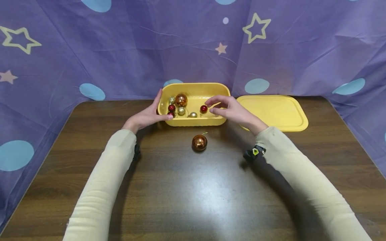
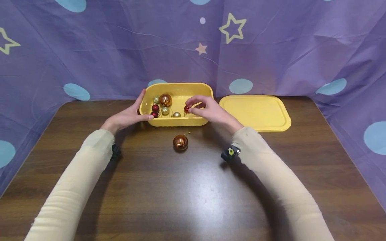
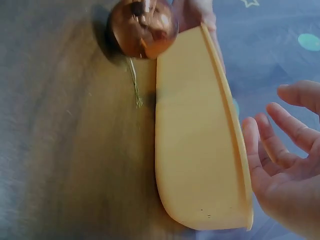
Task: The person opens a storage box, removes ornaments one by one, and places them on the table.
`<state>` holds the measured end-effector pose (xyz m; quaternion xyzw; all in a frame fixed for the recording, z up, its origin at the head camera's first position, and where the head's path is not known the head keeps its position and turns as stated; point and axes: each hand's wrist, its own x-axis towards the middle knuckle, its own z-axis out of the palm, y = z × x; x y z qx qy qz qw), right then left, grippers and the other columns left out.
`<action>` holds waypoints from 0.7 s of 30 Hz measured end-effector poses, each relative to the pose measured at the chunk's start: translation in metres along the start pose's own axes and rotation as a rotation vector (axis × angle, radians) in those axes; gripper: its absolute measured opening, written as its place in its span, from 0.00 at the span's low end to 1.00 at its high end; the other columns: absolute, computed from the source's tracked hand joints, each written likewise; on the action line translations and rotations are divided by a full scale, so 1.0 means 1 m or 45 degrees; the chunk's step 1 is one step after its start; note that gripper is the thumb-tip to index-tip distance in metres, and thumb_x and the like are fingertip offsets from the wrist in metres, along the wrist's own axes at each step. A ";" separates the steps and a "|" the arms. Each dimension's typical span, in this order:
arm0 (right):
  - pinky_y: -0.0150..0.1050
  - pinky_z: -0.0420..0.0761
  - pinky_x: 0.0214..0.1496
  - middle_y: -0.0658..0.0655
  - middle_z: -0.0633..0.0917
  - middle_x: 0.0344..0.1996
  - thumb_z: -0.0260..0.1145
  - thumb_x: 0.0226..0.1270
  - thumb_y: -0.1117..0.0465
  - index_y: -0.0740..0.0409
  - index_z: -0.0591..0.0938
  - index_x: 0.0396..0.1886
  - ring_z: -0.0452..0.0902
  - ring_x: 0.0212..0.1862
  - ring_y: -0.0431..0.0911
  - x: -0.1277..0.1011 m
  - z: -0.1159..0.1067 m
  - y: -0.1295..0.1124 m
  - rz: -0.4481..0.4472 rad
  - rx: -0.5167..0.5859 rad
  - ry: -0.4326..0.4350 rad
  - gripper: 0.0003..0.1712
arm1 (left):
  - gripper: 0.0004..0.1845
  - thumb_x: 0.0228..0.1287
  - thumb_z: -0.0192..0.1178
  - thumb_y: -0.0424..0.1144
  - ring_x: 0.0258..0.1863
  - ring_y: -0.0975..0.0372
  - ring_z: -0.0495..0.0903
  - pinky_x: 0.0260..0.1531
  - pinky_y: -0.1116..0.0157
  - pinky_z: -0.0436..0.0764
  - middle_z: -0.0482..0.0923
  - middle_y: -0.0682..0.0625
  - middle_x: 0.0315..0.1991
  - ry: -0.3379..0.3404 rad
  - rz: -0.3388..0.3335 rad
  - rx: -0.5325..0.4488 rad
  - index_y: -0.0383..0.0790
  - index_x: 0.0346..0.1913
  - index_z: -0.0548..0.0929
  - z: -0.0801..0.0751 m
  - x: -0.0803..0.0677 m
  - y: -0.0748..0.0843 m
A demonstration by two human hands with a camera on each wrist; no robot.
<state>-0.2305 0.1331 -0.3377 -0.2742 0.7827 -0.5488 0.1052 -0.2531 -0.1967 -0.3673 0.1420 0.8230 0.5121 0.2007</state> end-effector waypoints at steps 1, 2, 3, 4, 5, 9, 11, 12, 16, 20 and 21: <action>0.37 0.78 0.49 0.64 0.81 0.50 0.62 0.67 0.67 0.70 0.78 0.54 0.78 0.47 0.61 0.003 0.000 0.001 0.007 -0.012 -0.001 0.17 | 0.60 0.62 0.66 0.39 0.73 0.57 0.33 0.70 0.58 0.40 0.20 0.49 0.75 0.000 0.003 -0.006 0.61 0.74 0.23 0.000 0.000 0.000; 0.37 0.78 0.49 0.65 0.80 0.50 0.61 0.67 0.67 0.70 0.78 0.54 0.77 0.47 0.62 0.006 0.000 0.001 0.018 -0.026 -0.008 0.18 | 0.60 0.62 0.66 0.39 0.73 0.57 0.34 0.70 0.58 0.40 0.20 0.49 0.75 0.000 0.004 -0.011 0.61 0.74 0.23 0.000 0.000 0.000; 0.36 0.78 0.48 0.66 0.80 0.50 0.61 0.66 0.67 0.70 0.78 0.54 0.78 0.47 0.62 0.010 0.000 0.002 0.028 -0.051 -0.013 0.18 | 0.60 0.62 0.66 0.39 0.73 0.56 0.34 0.70 0.58 0.40 0.20 0.49 0.75 -0.002 0.004 -0.014 0.62 0.74 0.23 0.000 0.000 0.000; 0.36 0.77 0.48 0.66 0.80 0.50 0.61 0.66 0.67 0.69 0.78 0.53 0.78 0.47 0.61 0.014 0.001 0.003 0.038 -0.079 -0.021 0.17 | 0.60 0.62 0.66 0.39 0.73 0.56 0.34 0.70 0.58 0.40 0.20 0.49 0.75 -0.003 0.007 -0.018 0.61 0.74 0.23 0.000 0.000 0.000; 0.37 0.77 0.48 0.67 0.80 0.49 0.61 0.66 0.67 0.70 0.78 0.53 0.78 0.47 0.60 0.017 0.001 0.004 0.045 -0.104 -0.035 0.17 | 0.60 0.63 0.66 0.39 0.74 0.56 0.34 0.70 0.58 0.40 0.20 0.49 0.75 -0.004 0.009 -0.019 0.61 0.74 0.23 0.000 0.000 0.000; 0.42 0.75 0.52 0.67 0.81 0.47 0.62 0.64 0.69 0.71 0.79 0.51 0.78 0.47 0.58 0.031 0.006 0.004 0.035 -0.223 -0.088 0.16 | 0.60 0.63 0.65 0.39 0.74 0.55 0.34 0.70 0.57 0.40 0.19 0.49 0.75 -0.006 0.009 -0.027 0.62 0.74 0.24 0.000 0.000 -0.001; 0.44 0.74 0.54 0.68 0.82 0.46 0.63 0.64 0.69 0.72 0.79 0.50 0.77 0.48 0.57 0.037 0.009 0.004 0.032 -0.280 -0.097 0.16 | 0.60 0.63 0.65 0.39 0.74 0.55 0.34 0.70 0.57 0.40 0.20 0.50 0.75 -0.005 0.008 -0.031 0.63 0.74 0.24 0.000 -0.001 -0.001; 0.45 0.74 0.54 0.67 0.82 0.46 0.64 0.63 0.69 0.72 0.79 0.50 0.77 0.48 0.57 0.040 0.010 0.004 0.039 -0.310 -0.094 0.16 | 0.60 0.63 0.66 0.39 0.74 0.56 0.35 0.70 0.57 0.41 0.20 0.50 0.75 -0.004 0.007 -0.031 0.63 0.74 0.24 0.000 -0.001 -0.001; 0.44 0.75 0.54 0.67 0.81 0.48 0.64 0.63 0.69 0.70 0.79 0.52 0.77 0.50 0.57 0.048 0.013 0.009 0.129 -0.372 -0.053 0.17 | 0.59 0.63 0.66 0.41 0.73 0.57 0.36 0.70 0.57 0.43 0.21 0.52 0.76 0.000 0.005 -0.027 0.64 0.74 0.25 0.000 -0.001 -0.001; 0.43 0.75 0.55 0.68 0.79 0.52 0.63 0.64 0.69 0.70 0.78 0.54 0.77 0.51 0.57 0.054 0.014 0.015 0.226 -0.329 0.001 0.19 | 0.58 0.63 0.65 0.43 0.73 0.58 0.36 0.70 0.56 0.45 0.21 0.53 0.76 0.002 0.001 -0.017 0.63 0.75 0.25 0.001 -0.002 -0.001; 0.43 0.75 0.55 0.68 0.79 0.52 0.63 0.64 0.69 0.70 0.78 0.55 0.77 0.51 0.57 0.055 0.015 0.016 0.238 -0.330 0.013 0.19 | 0.58 0.63 0.65 0.43 0.73 0.58 0.36 0.70 0.56 0.45 0.22 0.54 0.76 0.001 0.003 -0.014 0.63 0.75 0.25 0.001 -0.002 0.000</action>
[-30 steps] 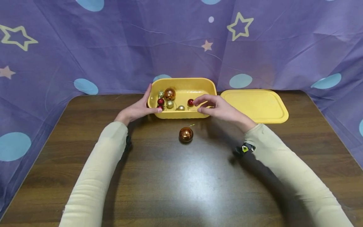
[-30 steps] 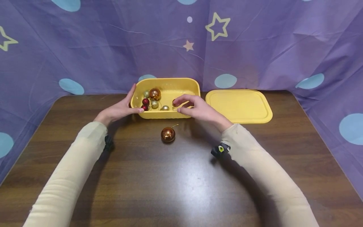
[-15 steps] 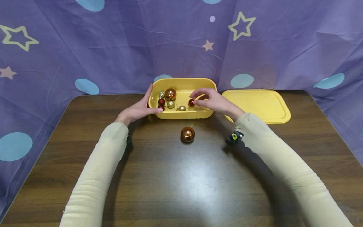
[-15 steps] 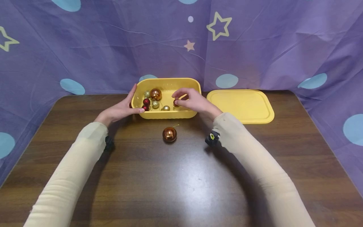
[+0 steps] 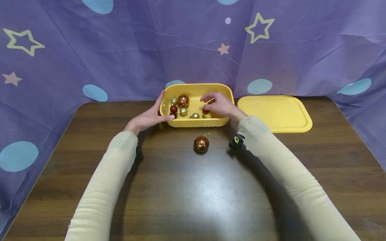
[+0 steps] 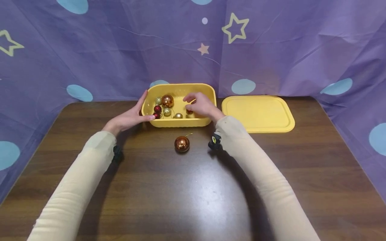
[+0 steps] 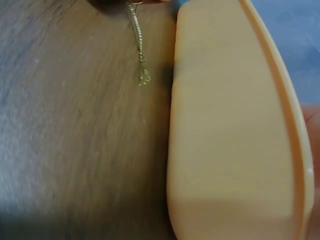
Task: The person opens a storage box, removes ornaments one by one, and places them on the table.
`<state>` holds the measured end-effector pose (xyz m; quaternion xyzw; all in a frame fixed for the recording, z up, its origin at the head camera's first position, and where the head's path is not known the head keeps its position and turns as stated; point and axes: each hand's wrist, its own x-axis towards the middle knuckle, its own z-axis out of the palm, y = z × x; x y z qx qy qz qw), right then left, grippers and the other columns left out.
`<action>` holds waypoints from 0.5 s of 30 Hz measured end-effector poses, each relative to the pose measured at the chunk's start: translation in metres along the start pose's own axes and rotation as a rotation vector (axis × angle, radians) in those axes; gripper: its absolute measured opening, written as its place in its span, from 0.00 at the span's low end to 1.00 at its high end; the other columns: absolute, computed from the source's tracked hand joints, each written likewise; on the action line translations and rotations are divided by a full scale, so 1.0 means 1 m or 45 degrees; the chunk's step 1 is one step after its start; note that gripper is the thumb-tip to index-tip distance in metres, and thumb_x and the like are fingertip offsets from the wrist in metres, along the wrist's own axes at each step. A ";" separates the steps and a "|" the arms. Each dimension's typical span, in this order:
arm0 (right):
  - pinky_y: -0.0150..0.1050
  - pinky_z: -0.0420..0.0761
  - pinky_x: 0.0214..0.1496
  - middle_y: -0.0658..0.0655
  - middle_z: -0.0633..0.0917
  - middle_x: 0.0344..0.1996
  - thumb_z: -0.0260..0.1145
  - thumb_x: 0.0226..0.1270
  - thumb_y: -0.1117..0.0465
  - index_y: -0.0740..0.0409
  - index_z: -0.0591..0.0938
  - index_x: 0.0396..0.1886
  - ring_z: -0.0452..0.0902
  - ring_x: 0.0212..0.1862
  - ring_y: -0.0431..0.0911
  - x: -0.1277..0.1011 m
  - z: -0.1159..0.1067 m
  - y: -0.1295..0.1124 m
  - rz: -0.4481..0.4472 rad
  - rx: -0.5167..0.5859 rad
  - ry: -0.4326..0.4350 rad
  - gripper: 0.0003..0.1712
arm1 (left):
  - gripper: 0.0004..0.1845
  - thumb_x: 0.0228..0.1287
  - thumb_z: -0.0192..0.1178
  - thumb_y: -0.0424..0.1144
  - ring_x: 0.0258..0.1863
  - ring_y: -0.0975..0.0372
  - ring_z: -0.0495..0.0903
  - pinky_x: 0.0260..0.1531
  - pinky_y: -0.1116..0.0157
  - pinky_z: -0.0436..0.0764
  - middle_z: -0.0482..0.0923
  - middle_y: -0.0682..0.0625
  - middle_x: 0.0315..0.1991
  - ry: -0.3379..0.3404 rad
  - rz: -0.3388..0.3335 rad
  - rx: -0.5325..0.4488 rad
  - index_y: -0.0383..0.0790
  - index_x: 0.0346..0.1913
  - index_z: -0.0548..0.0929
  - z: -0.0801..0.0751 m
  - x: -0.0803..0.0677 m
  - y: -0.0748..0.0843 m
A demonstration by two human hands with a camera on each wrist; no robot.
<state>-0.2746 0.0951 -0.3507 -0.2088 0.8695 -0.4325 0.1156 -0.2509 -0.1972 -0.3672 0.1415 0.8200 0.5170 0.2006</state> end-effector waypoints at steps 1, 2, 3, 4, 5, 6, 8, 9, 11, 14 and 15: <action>0.43 0.75 0.55 0.68 0.79 0.52 0.63 0.63 0.69 0.70 0.78 0.55 0.77 0.51 0.57 0.001 0.001 0.001 0.005 -0.009 0.010 0.19 | 0.58 0.63 0.65 0.44 0.73 0.58 0.36 0.70 0.56 0.45 0.21 0.54 0.76 -0.002 -0.002 0.002 0.63 0.75 0.25 0.000 0.000 0.001; 0.44 0.75 0.55 0.68 0.80 0.52 0.63 0.63 0.69 0.69 0.79 0.54 0.78 0.51 0.58 0.002 0.001 0.001 0.000 -0.043 0.015 0.19 | 0.58 0.63 0.65 0.44 0.73 0.58 0.36 0.70 0.56 0.45 0.22 0.54 0.76 -0.002 -0.004 0.005 0.63 0.75 0.25 0.000 -0.001 0.002; 0.44 0.74 0.56 0.68 0.80 0.52 0.64 0.63 0.69 0.69 0.79 0.54 0.78 0.51 0.58 0.003 0.001 0.002 -0.005 -0.088 0.018 0.19 | 0.58 0.63 0.65 0.44 0.73 0.58 0.36 0.70 0.56 0.45 0.22 0.54 0.76 -0.001 -0.006 0.010 0.63 0.75 0.25 -0.001 -0.001 0.003; 0.44 0.74 0.57 0.68 0.80 0.51 0.64 0.62 0.69 0.69 0.80 0.53 0.78 0.51 0.58 0.004 0.002 0.002 -0.010 -0.140 0.018 0.19 | 0.58 0.63 0.65 0.44 0.74 0.58 0.36 0.70 0.55 0.45 0.22 0.54 0.76 -0.004 -0.005 0.016 0.62 0.75 0.25 -0.001 -0.001 0.004; 0.45 0.74 0.57 0.67 0.81 0.51 0.64 0.62 0.69 0.68 0.80 0.53 0.78 0.51 0.58 0.004 0.002 0.003 -0.011 -0.186 0.016 0.19 | 0.58 0.63 0.65 0.44 0.74 0.58 0.36 0.70 0.55 0.44 0.22 0.54 0.76 -0.005 -0.004 0.021 0.62 0.75 0.25 -0.001 -0.002 0.006; 0.45 0.73 0.57 0.67 0.81 0.51 0.65 0.61 0.69 0.68 0.81 0.52 0.77 0.52 0.58 0.005 0.002 0.003 -0.011 -0.227 0.012 0.18 | 0.58 0.63 0.66 0.44 0.74 0.58 0.35 0.70 0.55 0.44 0.22 0.53 0.76 -0.006 -0.004 0.030 0.61 0.75 0.25 -0.002 -0.002 0.007; 0.45 0.73 0.58 0.67 0.82 0.50 0.65 0.61 0.69 0.68 0.82 0.51 0.77 0.53 0.57 0.005 0.002 0.004 -0.015 -0.301 0.003 0.17 | 0.59 0.62 0.66 0.44 0.74 0.58 0.35 0.70 0.55 0.43 0.22 0.52 0.76 -0.009 -0.012 0.052 0.59 0.75 0.25 -0.002 -0.002 0.010; 0.45 0.73 0.58 0.66 0.83 0.49 0.65 0.60 0.69 0.68 0.83 0.50 0.77 0.53 0.57 0.005 0.002 0.004 -0.016 -0.324 0.000 0.17 | 0.59 0.62 0.66 0.44 0.74 0.57 0.35 0.70 0.55 0.43 0.23 0.52 0.76 -0.007 -0.015 0.065 0.58 0.75 0.26 -0.003 -0.002 0.011; 0.44 0.73 0.58 0.65 0.84 0.47 0.64 0.60 0.69 0.67 0.84 0.48 0.77 0.53 0.55 0.005 0.002 0.005 -0.015 -0.338 0.002 0.15 | 0.60 0.60 0.68 0.43 0.74 0.56 0.37 0.70 0.55 0.43 0.25 0.49 0.76 0.003 -0.013 0.103 0.55 0.76 0.26 -0.003 -0.001 0.013; 0.43 0.73 0.56 0.63 0.85 0.45 0.63 0.61 0.70 0.67 0.84 0.46 0.79 0.50 0.54 0.005 0.002 0.006 -0.007 -0.319 0.008 0.13 | 0.62 0.57 0.70 0.41 0.74 0.53 0.41 0.70 0.54 0.43 0.30 0.43 0.77 0.029 0.014 0.151 0.49 0.76 0.28 -0.003 0.003 0.016; 0.43 0.74 0.56 0.63 0.85 0.45 0.64 0.61 0.69 0.66 0.84 0.45 0.79 0.50 0.54 0.005 0.001 0.006 -0.004 -0.310 0.009 0.13 | 0.63 0.55 0.71 0.41 0.73 0.51 0.42 0.70 0.54 0.43 0.32 0.41 0.77 0.041 0.024 0.162 0.48 0.77 0.29 -0.003 0.004 0.017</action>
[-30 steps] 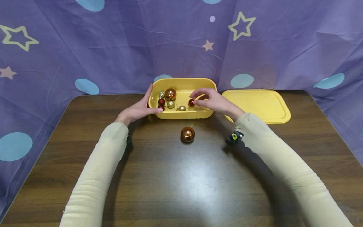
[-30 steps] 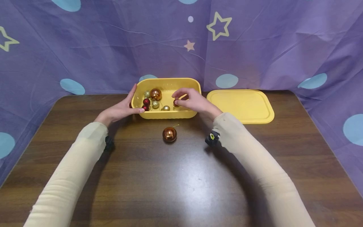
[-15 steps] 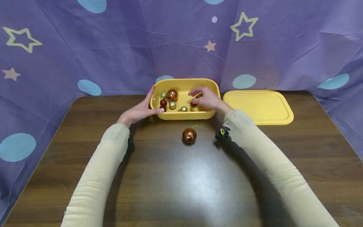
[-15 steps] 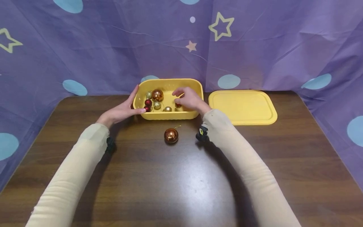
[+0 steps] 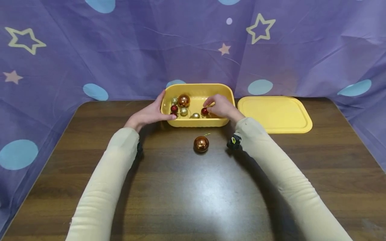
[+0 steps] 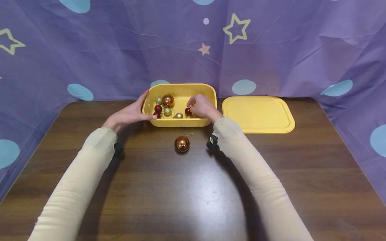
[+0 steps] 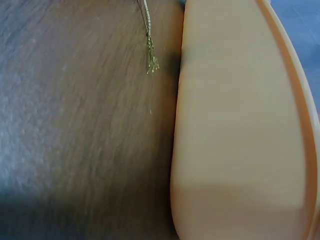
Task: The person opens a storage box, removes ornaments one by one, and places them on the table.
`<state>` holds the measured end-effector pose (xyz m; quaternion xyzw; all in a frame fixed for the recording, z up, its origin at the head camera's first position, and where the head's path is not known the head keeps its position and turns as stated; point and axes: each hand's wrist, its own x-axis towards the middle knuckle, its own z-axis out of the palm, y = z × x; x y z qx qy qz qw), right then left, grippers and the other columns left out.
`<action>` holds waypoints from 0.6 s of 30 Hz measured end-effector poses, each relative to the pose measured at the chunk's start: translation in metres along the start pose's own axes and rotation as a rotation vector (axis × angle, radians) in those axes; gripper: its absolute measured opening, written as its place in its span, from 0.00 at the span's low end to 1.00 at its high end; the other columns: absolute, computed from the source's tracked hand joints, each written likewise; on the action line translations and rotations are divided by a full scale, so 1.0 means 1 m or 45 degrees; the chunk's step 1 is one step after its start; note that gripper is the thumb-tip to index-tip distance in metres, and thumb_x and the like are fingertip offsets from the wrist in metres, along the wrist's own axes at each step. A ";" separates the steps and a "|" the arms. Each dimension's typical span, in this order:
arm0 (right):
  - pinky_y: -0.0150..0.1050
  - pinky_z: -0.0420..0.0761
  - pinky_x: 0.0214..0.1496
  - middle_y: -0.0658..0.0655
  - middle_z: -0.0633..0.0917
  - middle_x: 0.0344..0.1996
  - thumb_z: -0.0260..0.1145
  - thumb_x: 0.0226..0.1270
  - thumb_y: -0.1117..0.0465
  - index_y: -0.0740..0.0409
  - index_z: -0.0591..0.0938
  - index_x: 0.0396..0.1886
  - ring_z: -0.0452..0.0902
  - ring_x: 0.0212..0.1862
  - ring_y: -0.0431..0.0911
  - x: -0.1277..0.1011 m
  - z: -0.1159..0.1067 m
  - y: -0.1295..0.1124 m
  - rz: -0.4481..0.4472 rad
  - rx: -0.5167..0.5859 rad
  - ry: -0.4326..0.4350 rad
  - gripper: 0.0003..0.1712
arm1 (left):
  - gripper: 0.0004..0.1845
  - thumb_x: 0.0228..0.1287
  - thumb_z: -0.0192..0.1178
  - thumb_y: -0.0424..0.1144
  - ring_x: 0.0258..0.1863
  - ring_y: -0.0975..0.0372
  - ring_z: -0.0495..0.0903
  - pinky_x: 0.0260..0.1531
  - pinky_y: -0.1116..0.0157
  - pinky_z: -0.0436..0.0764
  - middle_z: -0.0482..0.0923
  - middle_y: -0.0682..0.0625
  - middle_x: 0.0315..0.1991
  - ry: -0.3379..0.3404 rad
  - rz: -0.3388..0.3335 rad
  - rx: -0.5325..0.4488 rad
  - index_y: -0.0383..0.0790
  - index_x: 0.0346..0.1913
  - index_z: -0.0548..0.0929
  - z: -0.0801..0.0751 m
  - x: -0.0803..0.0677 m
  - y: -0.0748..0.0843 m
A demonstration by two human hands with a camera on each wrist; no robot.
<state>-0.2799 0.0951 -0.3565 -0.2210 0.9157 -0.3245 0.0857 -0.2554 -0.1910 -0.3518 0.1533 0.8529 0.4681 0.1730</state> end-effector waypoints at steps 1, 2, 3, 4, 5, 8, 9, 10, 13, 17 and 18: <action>0.43 0.74 0.55 0.62 0.85 0.44 0.64 0.61 0.69 0.66 0.84 0.45 0.79 0.49 0.53 0.000 0.000 0.000 0.003 0.009 -0.001 0.13 | 0.63 0.55 0.71 0.41 0.73 0.50 0.43 0.70 0.54 0.42 0.33 0.40 0.76 0.010 0.009 0.022 0.46 0.77 0.29 0.000 0.001 0.000; 0.43 0.74 0.55 0.62 0.85 0.44 0.65 0.61 0.68 0.66 0.84 0.45 0.79 0.48 0.53 0.000 0.001 0.000 0.004 0.018 -0.005 0.13 | 0.63 0.55 0.71 0.41 0.73 0.49 0.44 0.70 0.53 0.43 0.34 0.39 0.76 0.019 0.008 0.044 0.46 0.77 0.29 0.001 0.001 0.001; 0.43 0.74 0.55 0.62 0.86 0.43 0.66 0.61 0.67 0.66 0.84 0.45 0.79 0.48 0.53 0.000 0.001 -0.001 -0.004 0.023 -0.011 0.13 | 0.63 0.55 0.71 0.43 0.73 0.48 0.44 0.70 0.53 0.43 0.34 0.38 0.76 0.025 0.003 0.070 0.45 0.76 0.29 0.002 0.001 0.001; 0.43 0.74 0.54 0.62 0.86 0.43 0.67 0.61 0.66 0.67 0.84 0.45 0.79 0.47 0.53 0.000 0.001 0.000 -0.017 0.027 -0.021 0.13 | 0.64 0.55 0.71 0.44 0.73 0.47 0.44 0.70 0.52 0.44 0.34 0.38 0.76 0.029 -0.003 0.099 0.45 0.76 0.28 0.003 0.002 0.001; 0.43 0.74 0.54 0.62 0.86 0.43 0.68 0.61 0.66 0.67 0.84 0.44 0.79 0.47 0.53 0.001 0.001 0.000 -0.033 0.027 -0.030 0.13 | 0.64 0.56 0.71 0.45 0.73 0.47 0.43 0.70 0.52 0.44 0.33 0.38 0.76 0.032 -0.013 0.125 0.45 0.76 0.27 0.004 0.002 0.001; 0.43 0.74 0.54 0.61 0.86 0.42 0.69 0.60 0.65 0.67 0.83 0.43 0.79 0.47 0.53 0.002 0.002 0.000 -0.072 0.036 -0.060 0.12 | 0.64 0.57 0.69 0.50 0.73 0.46 0.43 0.70 0.52 0.45 0.33 0.37 0.76 0.039 -0.046 0.205 0.45 0.75 0.25 0.006 0.003 0.000; 0.44 0.74 0.54 0.62 0.86 0.42 0.69 0.60 0.66 0.67 0.83 0.43 0.79 0.47 0.53 0.003 0.002 0.000 -0.082 0.036 -0.066 0.12 | 0.64 0.58 0.69 0.50 0.73 0.45 0.44 0.70 0.52 0.45 0.33 0.36 0.76 0.041 -0.048 0.218 0.45 0.75 0.25 0.007 0.003 0.000; 0.44 0.74 0.53 0.61 0.86 0.42 0.69 0.60 0.66 0.67 0.83 0.42 0.79 0.47 0.53 0.003 0.002 0.000 -0.085 0.040 -0.071 0.12 | 0.64 0.57 0.69 0.50 0.73 0.44 0.44 0.70 0.51 0.45 0.34 0.35 0.75 0.044 -0.046 0.224 0.45 0.75 0.25 0.007 0.003 0.000; 0.43 0.74 0.53 0.61 0.86 0.41 0.69 0.59 0.67 0.67 0.83 0.42 0.79 0.47 0.53 0.003 0.003 0.000 -0.091 0.047 -0.075 0.11 | 0.64 0.57 0.69 0.51 0.72 0.43 0.48 0.69 0.50 0.48 0.39 0.32 0.75 0.055 -0.044 0.241 0.45 0.76 0.26 0.007 0.004 -0.001; 0.42 0.76 0.51 0.61 0.85 0.43 0.68 0.61 0.68 0.67 0.82 0.44 0.81 0.46 0.52 0.003 0.003 0.001 -0.094 0.112 -0.067 0.12 | 0.63 0.57 0.69 0.52 0.70 0.41 0.52 0.69 0.50 0.51 0.43 0.29 0.73 0.054 -0.052 0.268 0.46 0.76 0.26 0.006 0.005 -0.002; 0.41 0.77 0.50 0.62 0.85 0.43 0.67 0.62 0.68 0.67 0.82 0.45 0.81 0.45 0.52 0.003 0.003 0.001 -0.098 0.135 -0.062 0.12 | 0.63 0.57 0.68 0.52 0.70 0.41 0.52 0.69 0.50 0.51 0.44 0.28 0.73 0.053 -0.055 0.268 0.46 0.76 0.26 0.005 0.005 -0.002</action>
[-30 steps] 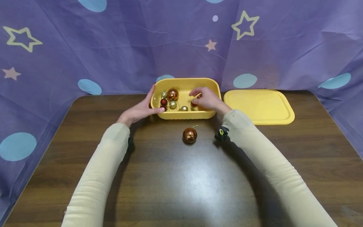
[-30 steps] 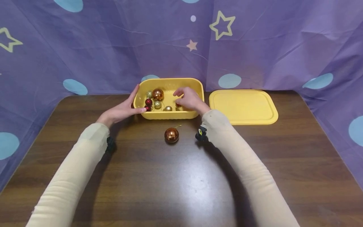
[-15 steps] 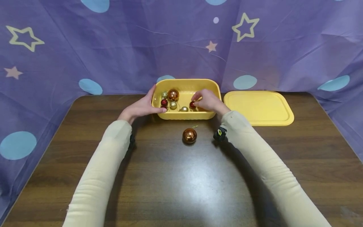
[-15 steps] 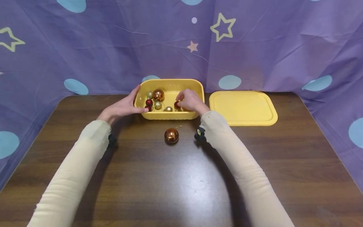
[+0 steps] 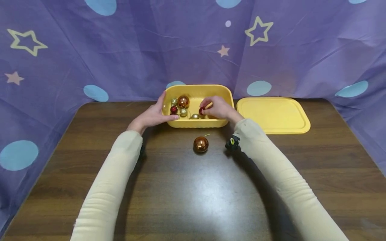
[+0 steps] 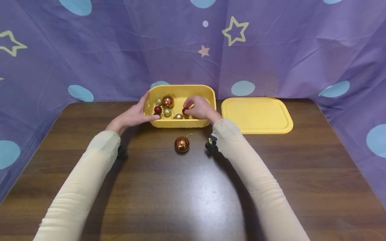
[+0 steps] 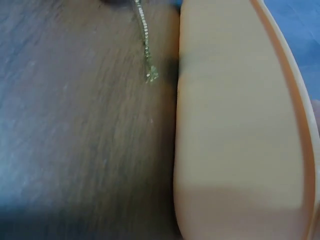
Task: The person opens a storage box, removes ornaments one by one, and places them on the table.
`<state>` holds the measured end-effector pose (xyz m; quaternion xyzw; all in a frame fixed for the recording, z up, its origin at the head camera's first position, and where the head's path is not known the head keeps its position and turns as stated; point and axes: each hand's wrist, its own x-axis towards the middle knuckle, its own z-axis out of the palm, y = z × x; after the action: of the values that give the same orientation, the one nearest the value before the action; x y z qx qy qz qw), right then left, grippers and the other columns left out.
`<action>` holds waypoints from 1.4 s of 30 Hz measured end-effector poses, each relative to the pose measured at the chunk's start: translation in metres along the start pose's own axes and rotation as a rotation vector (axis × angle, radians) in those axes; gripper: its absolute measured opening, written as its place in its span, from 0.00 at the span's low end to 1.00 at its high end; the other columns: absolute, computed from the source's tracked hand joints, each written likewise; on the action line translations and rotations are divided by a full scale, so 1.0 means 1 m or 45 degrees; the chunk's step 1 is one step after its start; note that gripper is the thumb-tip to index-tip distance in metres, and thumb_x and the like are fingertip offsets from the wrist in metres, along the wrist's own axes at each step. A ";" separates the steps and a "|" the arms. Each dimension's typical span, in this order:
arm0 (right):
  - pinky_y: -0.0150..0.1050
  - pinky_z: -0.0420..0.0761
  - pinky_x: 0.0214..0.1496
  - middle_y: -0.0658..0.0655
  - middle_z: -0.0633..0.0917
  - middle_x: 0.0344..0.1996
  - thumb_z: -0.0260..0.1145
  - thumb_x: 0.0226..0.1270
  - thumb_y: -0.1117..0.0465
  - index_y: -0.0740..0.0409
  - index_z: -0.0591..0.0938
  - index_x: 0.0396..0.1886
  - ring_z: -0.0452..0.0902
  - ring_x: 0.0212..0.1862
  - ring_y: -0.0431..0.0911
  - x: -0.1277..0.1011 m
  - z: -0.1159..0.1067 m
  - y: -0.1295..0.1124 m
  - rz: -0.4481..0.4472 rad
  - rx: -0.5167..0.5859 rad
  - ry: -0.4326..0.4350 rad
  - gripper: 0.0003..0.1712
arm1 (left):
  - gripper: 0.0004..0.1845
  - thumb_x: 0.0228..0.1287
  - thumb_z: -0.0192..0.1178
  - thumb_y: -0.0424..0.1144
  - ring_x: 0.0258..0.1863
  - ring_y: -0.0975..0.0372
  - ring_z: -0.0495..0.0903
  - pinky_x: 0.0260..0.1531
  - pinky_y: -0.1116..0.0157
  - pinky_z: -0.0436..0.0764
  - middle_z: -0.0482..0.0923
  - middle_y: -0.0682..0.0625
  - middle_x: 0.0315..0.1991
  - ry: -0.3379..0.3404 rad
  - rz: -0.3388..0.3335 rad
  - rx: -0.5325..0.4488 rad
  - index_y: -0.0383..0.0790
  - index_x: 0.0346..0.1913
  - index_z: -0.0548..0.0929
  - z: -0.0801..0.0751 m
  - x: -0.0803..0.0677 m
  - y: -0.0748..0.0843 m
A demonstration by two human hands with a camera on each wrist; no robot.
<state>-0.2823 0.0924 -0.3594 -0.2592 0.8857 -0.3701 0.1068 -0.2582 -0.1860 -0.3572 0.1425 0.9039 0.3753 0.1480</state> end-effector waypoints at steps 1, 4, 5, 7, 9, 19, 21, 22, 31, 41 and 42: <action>0.40 0.78 0.49 0.62 0.85 0.44 0.67 0.62 0.68 0.67 0.82 0.46 0.82 0.45 0.52 0.000 0.000 0.000 -0.003 0.024 0.007 0.12 | 0.63 0.58 0.68 0.52 0.70 0.41 0.52 0.69 0.50 0.51 0.44 0.28 0.73 -0.002 -0.002 -0.004 0.47 0.76 0.26 0.000 0.001 0.000; 0.39 0.81 0.44 0.63 0.84 0.45 0.65 0.62 0.70 0.68 0.81 0.47 0.82 0.45 0.54 -0.001 -0.001 0.000 -0.016 0.116 0.028 0.13 | 0.63 0.59 0.68 0.51 0.71 0.42 0.51 0.69 0.50 0.49 0.42 0.29 0.73 -0.006 -0.012 -0.026 0.48 0.76 0.25 -0.002 0.002 0.000; 0.38 0.81 0.43 0.63 0.84 0.45 0.64 0.62 0.71 0.68 0.81 0.47 0.82 0.45 0.54 -0.001 -0.001 0.001 -0.024 0.131 0.038 0.13 | 0.62 0.59 0.68 0.50 0.71 0.42 0.50 0.69 0.50 0.49 0.41 0.29 0.73 -0.010 -0.013 -0.034 0.48 0.75 0.25 -0.002 0.002 0.000; 0.38 0.82 0.43 0.64 0.83 0.45 0.64 0.62 0.71 0.68 0.81 0.48 0.82 0.46 0.55 -0.003 -0.002 0.001 -0.045 0.163 0.058 0.14 | 0.63 0.59 0.68 0.50 0.71 0.42 0.49 0.69 0.50 0.48 0.40 0.29 0.74 -0.018 -0.020 -0.047 0.48 0.75 0.24 -0.002 0.002 0.001; 0.39 0.82 0.44 0.64 0.83 0.46 0.63 0.61 0.72 0.69 0.81 0.49 0.81 0.47 0.56 -0.006 -0.003 0.002 -0.076 0.187 0.078 0.15 | 0.63 0.59 0.68 0.49 0.71 0.42 0.48 0.70 0.51 0.47 0.39 0.29 0.74 -0.024 -0.022 -0.060 0.47 0.75 0.24 -0.001 0.002 0.002; 0.39 0.81 0.48 0.65 0.84 0.46 0.64 0.64 0.72 0.70 0.80 0.50 0.81 0.48 0.55 -0.036 -0.007 -0.008 -0.173 0.450 0.121 0.14 | 0.63 0.58 0.69 0.50 0.72 0.43 0.48 0.70 0.51 0.47 0.39 0.31 0.74 -0.018 -0.025 -0.078 0.49 0.76 0.25 0.001 0.000 0.003; 0.39 0.81 0.48 0.66 0.84 0.46 0.63 0.65 0.72 0.71 0.80 0.51 0.81 0.49 0.55 -0.040 -0.008 -0.011 -0.191 0.494 0.114 0.15 | 0.63 0.58 0.69 0.50 0.72 0.43 0.48 0.69 0.50 0.47 0.40 0.31 0.74 -0.013 -0.029 -0.073 0.49 0.76 0.25 0.000 -0.001 0.003; 0.39 0.81 0.48 0.65 0.84 0.45 0.63 0.65 0.72 0.71 0.80 0.51 0.81 0.49 0.55 -0.042 -0.008 -0.013 -0.198 0.509 0.111 0.15 | 0.63 0.58 0.69 0.51 0.72 0.43 0.48 0.69 0.50 0.47 0.40 0.31 0.74 -0.008 -0.032 -0.068 0.49 0.76 0.26 -0.001 -0.001 0.003; 0.40 0.81 0.49 0.64 0.84 0.45 0.64 0.64 0.72 0.70 0.81 0.50 0.81 0.48 0.53 -0.058 -0.010 -0.016 -0.265 0.528 0.106 0.14 | 0.63 0.58 0.69 0.50 0.71 0.42 0.48 0.69 0.50 0.47 0.40 0.31 0.74 0.009 -0.013 -0.048 0.48 0.76 0.26 -0.001 -0.002 0.003; 0.40 0.80 0.49 0.62 0.84 0.46 0.63 0.65 0.73 0.68 0.81 0.51 0.81 0.48 0.52 -0.078 -0.003 -0.014 -0.269 0.541 0.074 0.15 | 0.62 0.58 0.68 0.51 0.71 0.42 0.49 0.69 0.50 0.48 0.39 0.32 0.74 0.008 -0.008 -0.037 0.49 0.76 0.26 -0.002 -0.001 0.001; 0.40 0.80 0.50 0.62 0.84 0.46 0.63 0.65 0.73 0.68 0.81 0.51 0.81 0.48 0.52 -0.080 -0.003 -0.014 -0.266 0.542 0.071 0.15 | 0.62 0.58 0.68 0.51 0.71 0.42 0.49 0.69 0.50 0.48 0.40 0.32 0.74 0.009 -0.008 -0.041 0.49 0.76 0.26 -0.002 -0.001 0.001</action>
<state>-0.2110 0.1289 -0.3480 -0.3109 0.7587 -0.5644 0.0957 -0.2574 -0.1870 -0.3551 0.1358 0.8987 0.3898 0.1482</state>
